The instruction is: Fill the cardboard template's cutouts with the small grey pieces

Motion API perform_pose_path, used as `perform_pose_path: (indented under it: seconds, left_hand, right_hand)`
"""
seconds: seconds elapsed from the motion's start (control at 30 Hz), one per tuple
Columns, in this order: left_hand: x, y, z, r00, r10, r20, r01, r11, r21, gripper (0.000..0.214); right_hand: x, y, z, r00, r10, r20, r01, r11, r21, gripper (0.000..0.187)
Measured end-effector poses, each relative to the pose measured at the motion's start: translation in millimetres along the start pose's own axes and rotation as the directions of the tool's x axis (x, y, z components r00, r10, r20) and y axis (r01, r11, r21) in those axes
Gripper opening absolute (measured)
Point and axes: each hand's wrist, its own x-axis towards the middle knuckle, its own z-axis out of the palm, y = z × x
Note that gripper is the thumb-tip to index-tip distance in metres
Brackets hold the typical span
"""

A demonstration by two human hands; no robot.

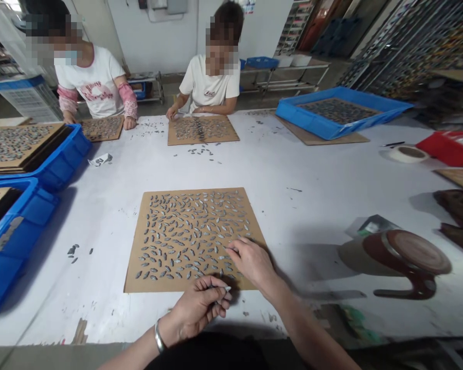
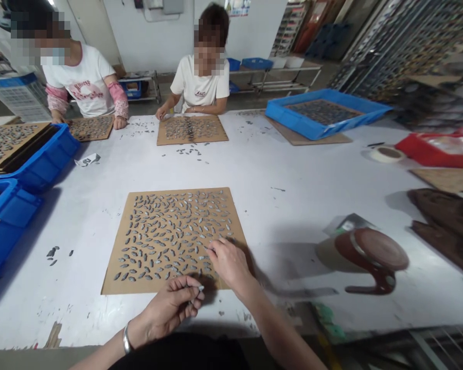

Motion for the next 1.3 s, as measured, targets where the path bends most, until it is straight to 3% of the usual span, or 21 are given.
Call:
perform_pose_path:
  seconds: [0.33, 0.53, 0.73, 1.03, 1.3]
  left_hand:
    - [-2.8, 5.0, -0.5, 1.0, 0.005, -0.027, -0.005, 1.0, -0.001, 0.047]
    - [-1.8, 5.0, -1.5, 1.0, 0.004, -0.028, -0.004, 1.0, -0.005, 0.046]
    - [-1.3, 0.5, -1.2, 1.0, 0.002, -0.016, -0.002, 1.0, -0.008, 0.046]
    - [-2.7, 2.2, -1.7, 0.999, 0.0, -0.036, -0.001, 1.0, -0.017, 0.048]
    - [-2.0, 3.5, -2.4, 0.999, -0.003, -0.033, 0.003, 1.0, -0.007, 0.05]
  right_hand:
    - [8.8, -14.4, 4.7, 0.999, 0.008, 0.051, -0.006, 1.0, -0.029, 0.019]
    - [-3.2, 0.0, 1.3, 1.0, -0.001, -0.001, 0.001, 0.999, 0.052, 0.02]
    - [-16.8, 2.1, 5.9, 0.995, -0.098, 0.017, 0.096, 0.993, 0.066, 0.021]
    - [-3.8, -12.3, 6.4, 0.978, -0.189, 0.086, 0.191, 0.982, -0.008, 0.023]
    - [-3.5, -9.5, 6.6, 0.988, -0.144, 0.057, 0.14, 0.988, 0.072, 0.021]
